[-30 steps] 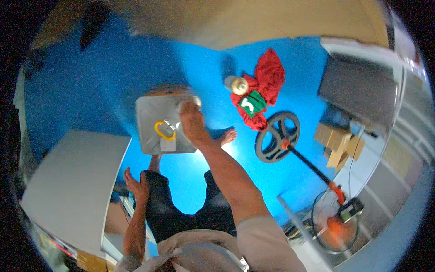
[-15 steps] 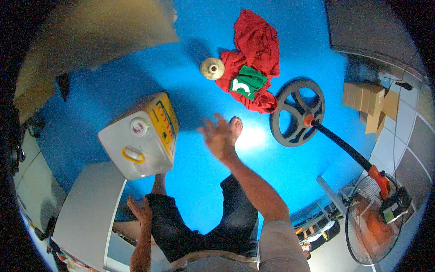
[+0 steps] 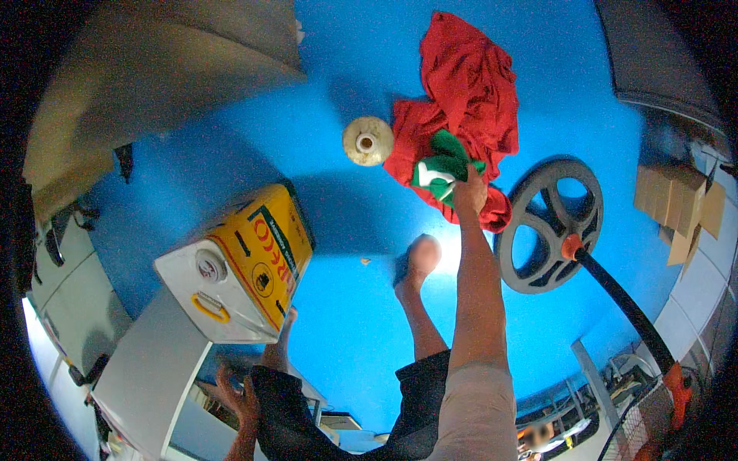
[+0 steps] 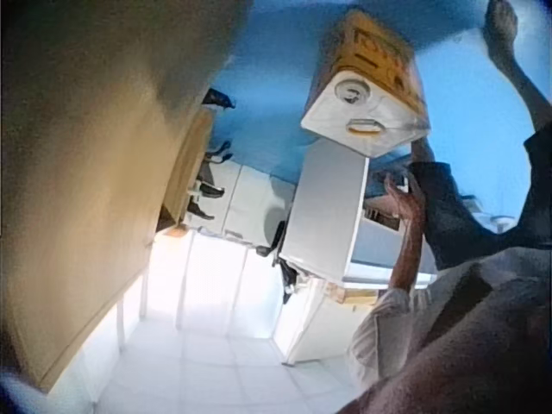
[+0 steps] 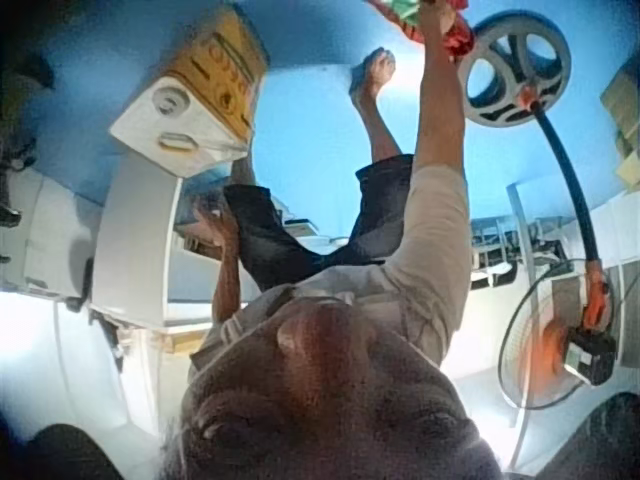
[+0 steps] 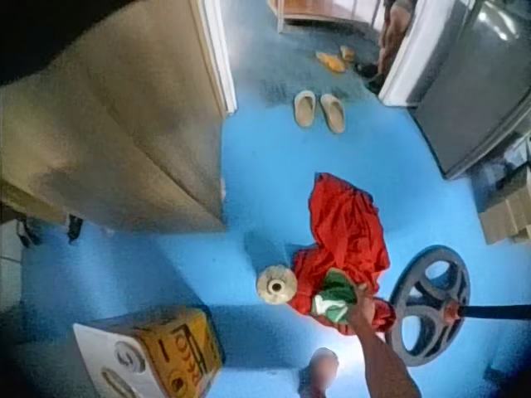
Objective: The person sits on a blue floor, opens a large white container, and uses a green cloth to wipe a small area of the floor. They then stand, walk through a doorway into a larger industrial room, and rub their hands together.
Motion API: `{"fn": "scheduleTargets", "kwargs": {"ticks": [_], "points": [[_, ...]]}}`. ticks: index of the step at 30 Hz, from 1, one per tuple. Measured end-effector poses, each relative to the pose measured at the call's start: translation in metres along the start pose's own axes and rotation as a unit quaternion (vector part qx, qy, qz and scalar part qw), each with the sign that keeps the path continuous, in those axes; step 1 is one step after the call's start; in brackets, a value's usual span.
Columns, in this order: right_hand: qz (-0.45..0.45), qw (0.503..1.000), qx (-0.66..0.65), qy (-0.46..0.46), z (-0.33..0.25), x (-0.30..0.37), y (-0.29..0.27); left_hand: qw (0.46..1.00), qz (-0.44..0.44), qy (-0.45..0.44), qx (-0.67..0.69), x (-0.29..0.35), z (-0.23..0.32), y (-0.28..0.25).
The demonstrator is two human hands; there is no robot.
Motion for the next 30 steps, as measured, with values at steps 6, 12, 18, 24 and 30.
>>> {"fn": "scheduleTargets", "kwargs": {"ticks": [6, 12, 18, 24, 30], "points": [[0.134, 0.966, -0.142, -0.171, -0.007, 0.05, -0.095, 0.985, -0.065, 0.134, 0.087, 0.007, 0.118, -0.004], [-0.191, 0.871, -0.452, 0.037, -0.014, 0.189, -0.19, 0.848, -0.232, -0.031, 0.475, -0.054, 0.277, 0.101], [-0.36, 0.755, -0.535, 0.118, -0.045, 0.309, -0.231, 0.651, -0.342, -0.213, 0.644, -0.11, 0.346, 0.215], [-0.469, 0.678, -0.559, 0.083, -0.068, 0.36, -0.233, 0.39, -0.392, -0.322, 0.768, -0.076, 0.333, 0.207], [-0.244, 0.927, -0.28, -0.054, -0.051, 0.319, -0.181, 0.35, -0.425, -0.322, 0.77, -0.032, 0.306, 0.193]]}}
Point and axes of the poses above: each hand's wrist, its own x-axis away from the middle knuckle, its own y-axis out of the palm, z = x × y, the point moved 10 cm from there along -x, towards the middle knuckle, and after that the axes turned 8 degrees about y, right-handed, at the moved point
